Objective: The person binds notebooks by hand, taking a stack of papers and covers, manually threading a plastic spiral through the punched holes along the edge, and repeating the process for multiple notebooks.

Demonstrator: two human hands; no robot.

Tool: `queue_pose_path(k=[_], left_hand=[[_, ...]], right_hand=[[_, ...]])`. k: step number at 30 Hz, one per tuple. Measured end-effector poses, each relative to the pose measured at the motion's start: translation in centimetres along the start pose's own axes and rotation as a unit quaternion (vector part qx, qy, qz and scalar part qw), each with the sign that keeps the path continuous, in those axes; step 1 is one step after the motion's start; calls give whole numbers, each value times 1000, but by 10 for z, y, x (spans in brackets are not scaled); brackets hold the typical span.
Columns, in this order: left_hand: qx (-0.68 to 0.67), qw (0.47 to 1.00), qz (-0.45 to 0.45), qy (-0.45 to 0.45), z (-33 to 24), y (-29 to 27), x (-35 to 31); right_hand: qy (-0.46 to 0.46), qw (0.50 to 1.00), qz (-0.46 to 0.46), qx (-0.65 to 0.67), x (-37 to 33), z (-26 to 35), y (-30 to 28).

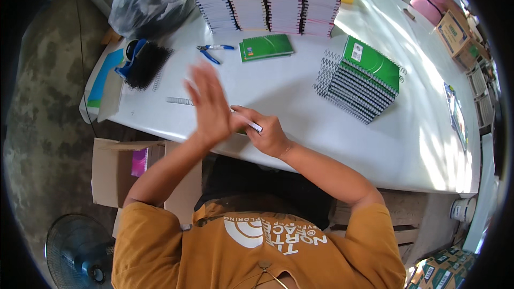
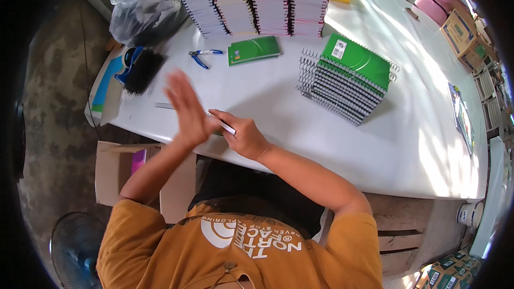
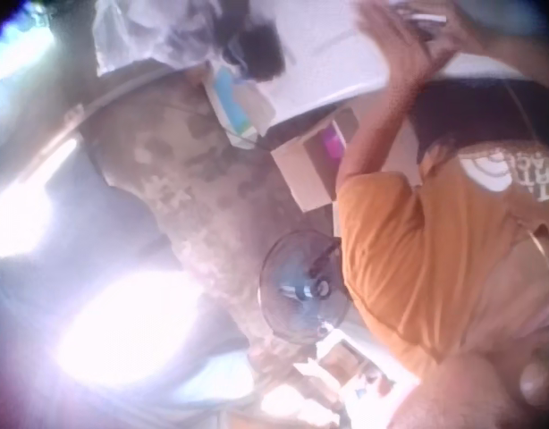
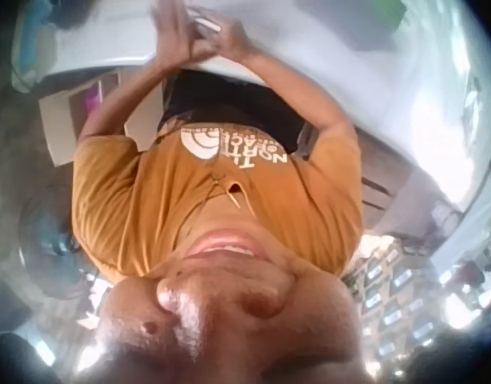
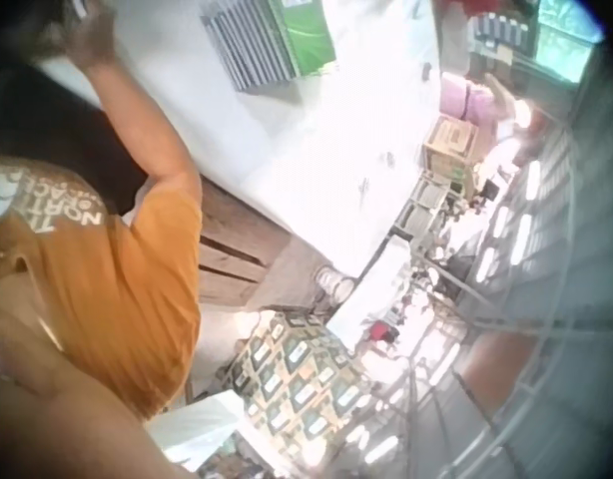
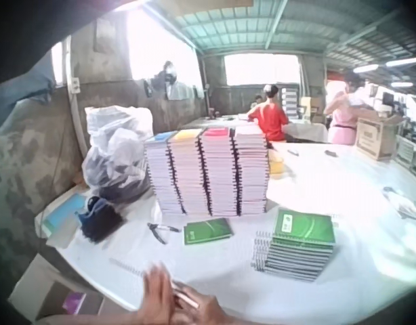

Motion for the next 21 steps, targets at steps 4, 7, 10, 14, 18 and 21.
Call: queue_pose_path(k=[4, 7, 10, 14, 18, 21], left_hand=[[-3, 972, 143, 187, -32, 10, -75], [61, 998, -30, -5, -2, -3, 7], [-67, 986, 126, 83, -28, 12, -50], [34, 995, 17, 93, -30, -7, -30], [-31, 917, 380, -119, -21, -1, 28], [-38, 996, -30, 71, -25, -2, 22]], right_hand=[[70, 995, -52, 57, 9, -3, -11], [27, 999, -22, 23, -1, -4, -2], [36, 999, -15, 27, 3, 0, -5], [70, 994, -35, 74, 8, -6, -9], [71, 992, 17, 99, 5, -21, -3], [34, 991, 54, 116, 4, -34, 3]])
Point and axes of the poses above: each hand's wrist, its own x-axis towards the middle knuckle, its own y-axis out of the palm, z = x × y, the point moved 4 cm from there along x, towards the middle knuckle, and after that the axes turned 2 degrees about x, right-handed, at the moved point
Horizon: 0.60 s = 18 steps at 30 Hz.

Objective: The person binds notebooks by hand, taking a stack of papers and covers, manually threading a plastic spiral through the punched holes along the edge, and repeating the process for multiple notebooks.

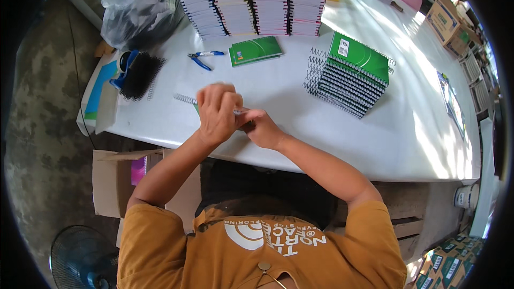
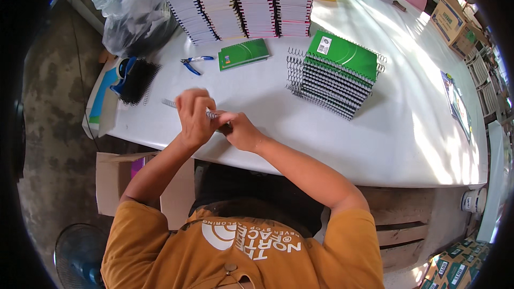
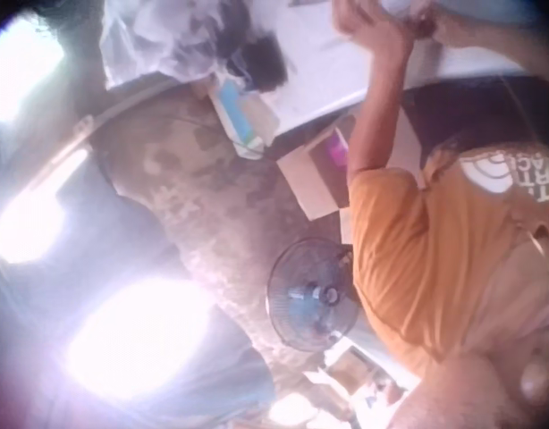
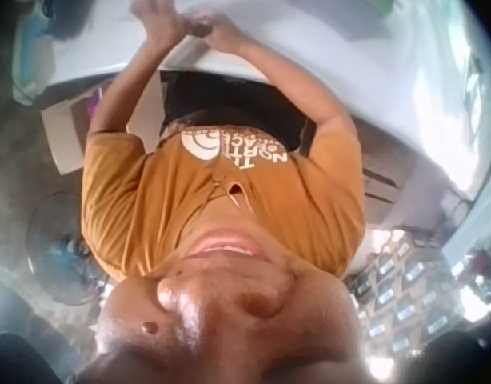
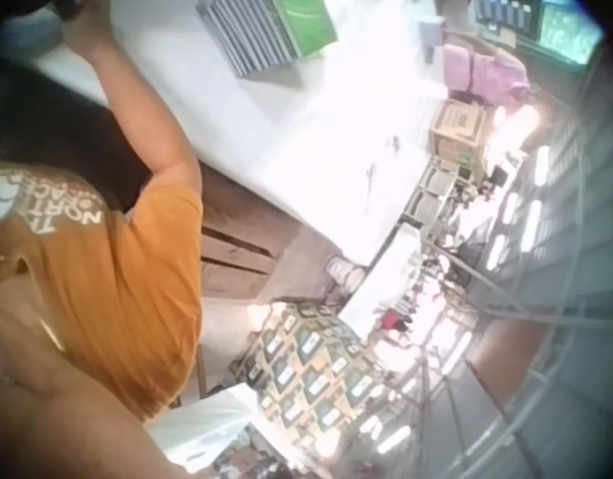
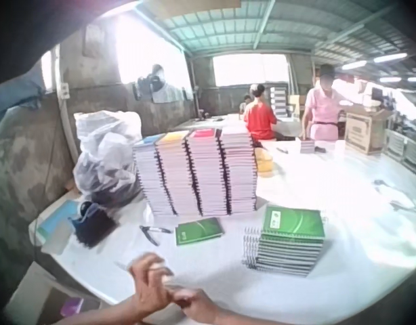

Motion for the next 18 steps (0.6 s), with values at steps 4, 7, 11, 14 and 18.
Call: queue_pose_path(k=[4, 7, 11, 14, 18], left_hand=[[6, 999, -34, -27, -1, 9, -13], [-108, 981, 163, 11, -27, 5, -78], [1, 985, 174, -9, -17, -24, -14], [-94, 962, 256, -26, -5, -21, 4], [-129, 960, 236, -79, -10, -23, 21]], right_hand=[[54, 999, -3, -4, -2, 13, 1], [82, 996, 2, -45, 4, 18, -10], [64, 997, -7, -45, 2, 5, -9], [135, 989, 25, -50, 2, 7, -11], [166, 983, 50, -61, 3, 12, -9]])
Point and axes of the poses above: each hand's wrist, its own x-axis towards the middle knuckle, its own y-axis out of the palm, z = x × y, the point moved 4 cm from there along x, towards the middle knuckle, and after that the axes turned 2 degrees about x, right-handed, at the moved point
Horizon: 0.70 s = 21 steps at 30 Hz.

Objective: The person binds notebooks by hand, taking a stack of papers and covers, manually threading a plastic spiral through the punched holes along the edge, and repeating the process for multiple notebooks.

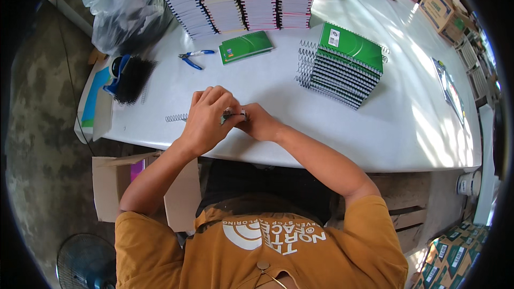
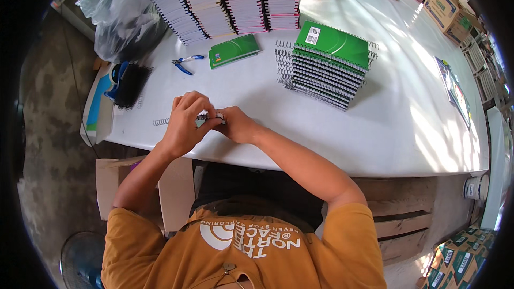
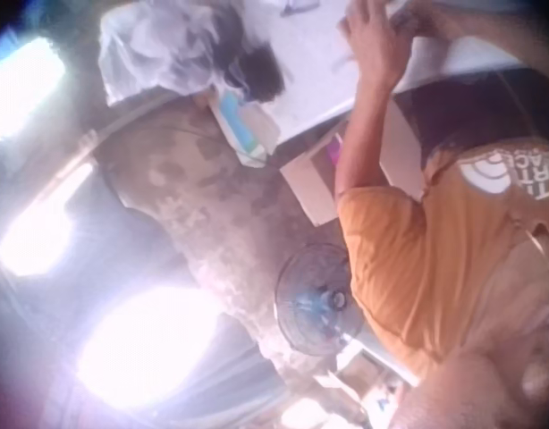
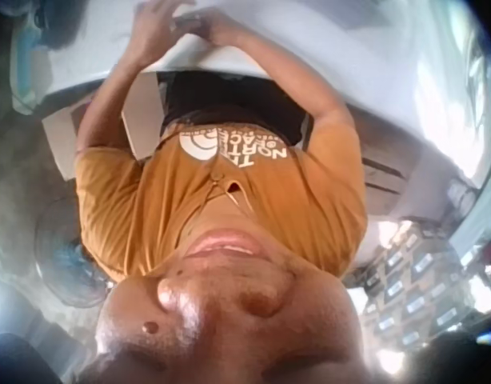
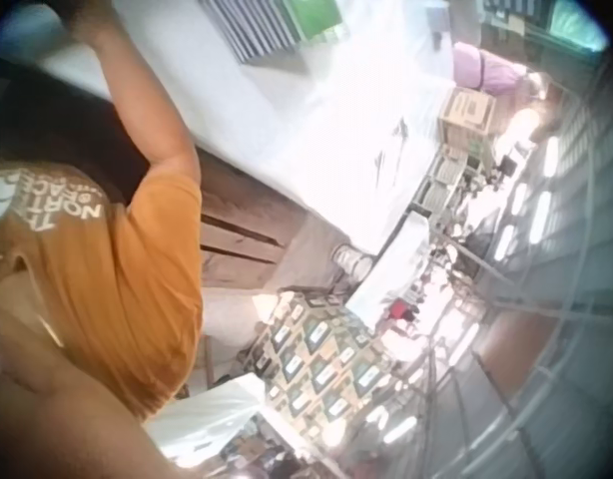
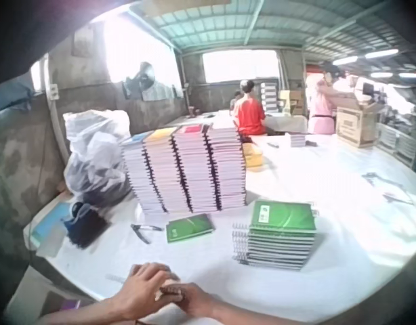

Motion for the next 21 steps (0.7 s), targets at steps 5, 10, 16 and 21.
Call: queue_pose_path(k=[5, 10, 16, 21], left_hand=[[28, 993, 103, 46, 4, -3, 5], [5, 993, 114, 17, -4, -4, 7], [57, 992, 97, 64, -2, -5, 9], [69, 993, 81, 44, -12, -23, 29]], right_hand=[[31, 999, 7, -2, 3, -10, 3], [4, 998, -12, -53, 5, -21, 2], [5, 998, -19, -66, 3, -5, 0], [-193, 981, -14, 16, -1, 22, -15]])
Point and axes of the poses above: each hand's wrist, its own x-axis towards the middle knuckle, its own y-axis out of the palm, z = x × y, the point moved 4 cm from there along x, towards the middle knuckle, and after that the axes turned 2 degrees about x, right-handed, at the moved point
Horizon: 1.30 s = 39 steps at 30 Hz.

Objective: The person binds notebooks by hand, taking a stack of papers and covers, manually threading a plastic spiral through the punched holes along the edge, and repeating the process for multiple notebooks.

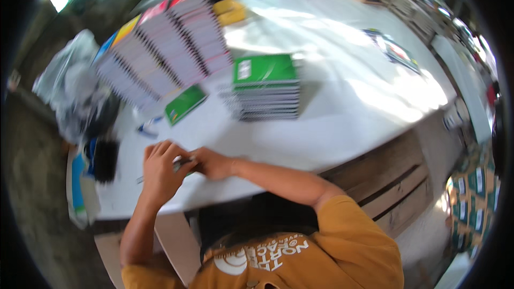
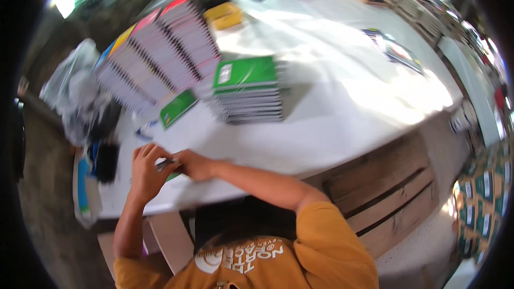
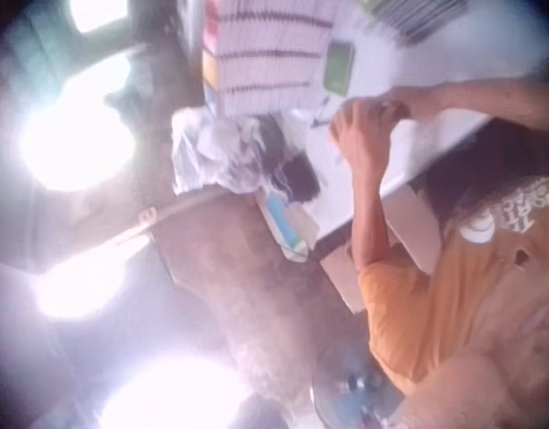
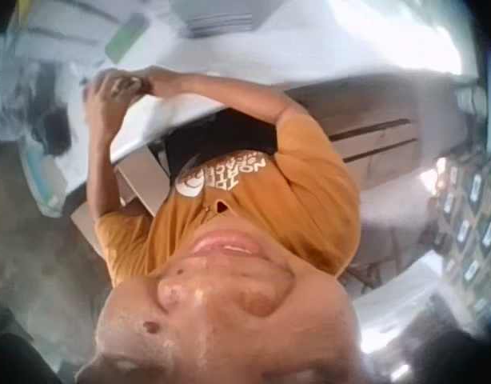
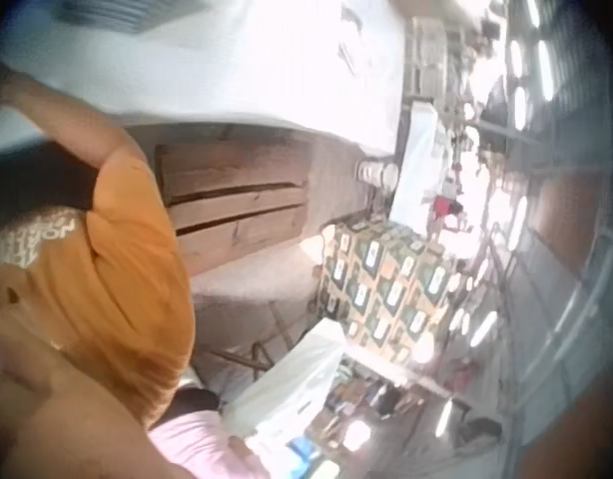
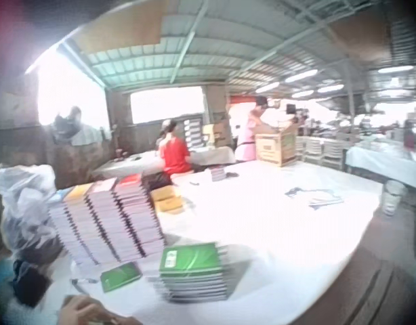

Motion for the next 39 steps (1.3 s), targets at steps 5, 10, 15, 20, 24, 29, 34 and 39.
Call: queue_pose_path(k=[5, 10, 15, 20, 24, 29, 34, 39], left_hand=[[-1, 912, -409, -29, -17, -70, 29], [-608, 715, -340, 59, -93, -19, 114], [-116, 939, -280, 164, -113, 13, 161], [-92, 867, -485, 70, -84, 36, 157], [-366, 838, -372, -159, -55, 74, 165], [-427, 793, -389, -194, -56, 74, 162], [-290, 888, -333, -130, 21, 62, 148], [125, 969, -212, -35, 125, 137, 76]], right_hand=[[-136, 930, -340, -8, -17, 101, -87], [-46, 847, -509, -143, -36, 148, -151], [144, 755, -575, -282, -96, 80, -193], [-10, 764, -603, -231, -100, 75, -190], [-13, 699, -645, -308, -91, 79, -184], [8, 678, -676, -287, -91, 76, -183], [-87, 608, -645, -455, -102, 101, -168], [-52, 848, -511, -132, -67, 72, -97]])
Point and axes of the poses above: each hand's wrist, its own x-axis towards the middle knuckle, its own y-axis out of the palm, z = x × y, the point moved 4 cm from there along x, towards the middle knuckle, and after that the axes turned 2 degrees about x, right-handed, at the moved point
